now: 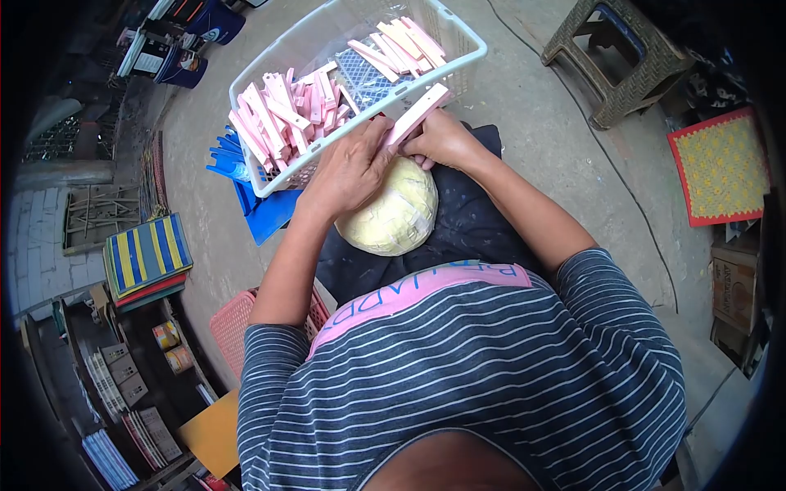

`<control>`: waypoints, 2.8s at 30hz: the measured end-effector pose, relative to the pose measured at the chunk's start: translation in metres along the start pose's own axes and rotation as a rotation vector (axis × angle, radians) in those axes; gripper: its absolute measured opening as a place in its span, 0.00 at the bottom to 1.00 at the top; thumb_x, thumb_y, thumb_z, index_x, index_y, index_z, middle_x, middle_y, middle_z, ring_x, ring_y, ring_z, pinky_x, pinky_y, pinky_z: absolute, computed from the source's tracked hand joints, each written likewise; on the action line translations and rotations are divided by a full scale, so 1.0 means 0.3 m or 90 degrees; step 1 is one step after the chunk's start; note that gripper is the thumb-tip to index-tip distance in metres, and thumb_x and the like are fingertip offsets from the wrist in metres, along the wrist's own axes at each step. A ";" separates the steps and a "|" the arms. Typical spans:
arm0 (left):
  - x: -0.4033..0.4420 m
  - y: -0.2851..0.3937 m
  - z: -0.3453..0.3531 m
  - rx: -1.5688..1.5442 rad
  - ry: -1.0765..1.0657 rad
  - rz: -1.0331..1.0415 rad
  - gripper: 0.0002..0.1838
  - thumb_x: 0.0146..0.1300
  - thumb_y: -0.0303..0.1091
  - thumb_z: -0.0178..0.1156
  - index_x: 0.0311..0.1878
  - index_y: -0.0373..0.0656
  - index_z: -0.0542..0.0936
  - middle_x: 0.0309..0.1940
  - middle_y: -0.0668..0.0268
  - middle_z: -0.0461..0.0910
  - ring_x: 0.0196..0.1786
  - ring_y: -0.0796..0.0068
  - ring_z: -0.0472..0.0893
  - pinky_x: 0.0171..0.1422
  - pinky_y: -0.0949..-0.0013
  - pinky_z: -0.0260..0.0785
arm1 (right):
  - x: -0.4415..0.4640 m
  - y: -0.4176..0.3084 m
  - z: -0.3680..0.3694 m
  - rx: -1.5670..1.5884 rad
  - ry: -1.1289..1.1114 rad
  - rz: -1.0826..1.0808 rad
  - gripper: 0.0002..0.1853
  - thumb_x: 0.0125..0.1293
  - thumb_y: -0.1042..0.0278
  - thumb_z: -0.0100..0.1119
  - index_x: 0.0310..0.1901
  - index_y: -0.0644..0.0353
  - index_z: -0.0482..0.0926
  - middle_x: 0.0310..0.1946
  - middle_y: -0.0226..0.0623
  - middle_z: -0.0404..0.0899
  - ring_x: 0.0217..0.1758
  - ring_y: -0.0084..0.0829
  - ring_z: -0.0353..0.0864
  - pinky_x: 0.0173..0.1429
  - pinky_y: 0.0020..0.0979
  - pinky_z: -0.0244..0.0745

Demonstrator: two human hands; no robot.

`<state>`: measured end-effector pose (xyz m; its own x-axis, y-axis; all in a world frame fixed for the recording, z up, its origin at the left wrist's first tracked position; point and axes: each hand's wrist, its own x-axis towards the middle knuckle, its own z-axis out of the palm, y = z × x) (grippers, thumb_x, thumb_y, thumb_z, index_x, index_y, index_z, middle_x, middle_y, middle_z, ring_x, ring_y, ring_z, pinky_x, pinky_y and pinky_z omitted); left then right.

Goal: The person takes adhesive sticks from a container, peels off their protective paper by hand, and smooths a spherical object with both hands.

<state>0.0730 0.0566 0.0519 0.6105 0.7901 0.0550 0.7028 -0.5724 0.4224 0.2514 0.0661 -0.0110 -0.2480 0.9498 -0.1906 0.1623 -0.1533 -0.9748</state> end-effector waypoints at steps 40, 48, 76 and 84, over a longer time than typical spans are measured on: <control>-0.186 -0.061 -0.015 -0.064 0.098 -0.013 0.15 0.67 0.38 0.50 0.51 0.38 0.70 0.41 0.50 0.72 0.45 0.44 0.74 0.48 0.54 0.67 | -0.154 0.139 0.125 -0.140 0.052 -0.377 0.34 0.58 0.54 0.65 0.62 0.65 0.68 0.60 0.49 0.71 0.63 0.45 0.72 0.69 0.41 0.61; -0.292 -0.108 -0.001 -0.076 0.144 -0.033 0.14 0.67 0.35 0.51 0.49 0.36 0.71 0.38 0.50 0.71 0.42 0.46 0.74 0.45 0.57 0.67 | -0.158 0.131 0.129 -0.127 0.046 -0.360 0.34 0.59 0.51 0.64 0.60 0.65 0.69 0.60 0.49 0.71 0.65 0.46 0.69 0.72 0.45 0.56; -0.508 -0.098 0.071 -0.206 0.216 -0.149 0.13 0.66 0.33 0.51 0.47 0.32 0.71 0.38 0.49 0.70 0.41 0.47 0.73 0.47 0.59 0.66 | -0.144 0.102 0.118 -0.195 0.006 -0.381 0.27 0.58 0.57 0.63 0.57 0.61 0.73 0.58 0.48 0.73 0.65 0.45 0.69 0.72 0.42 0.56; -0.516 -0.101 0.081 -0.218 0.235 -0.139 0.14 0.66 0.34 0.51 0.47 0.33 0.72 0.37 0.50 0.71 0.41 0.47 0.73 0.47 0.60 0.66 | -0.158 0.074 0.119 -0.243 -0.028 -0.402 0.28 0.60 0.61 0.60 0.60 0.64 0.70 0.61 0.50 0.69 0.67 0.45 0.66 0.72 0.41 0.56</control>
<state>-0.0341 -0.0537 0.0084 0.2515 0.9423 0.2211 0.6017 -0.3312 0.7269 0.2327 0.0079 -0.0276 -0.4410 0.8128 0.3807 0.2950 0.5319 -0.7938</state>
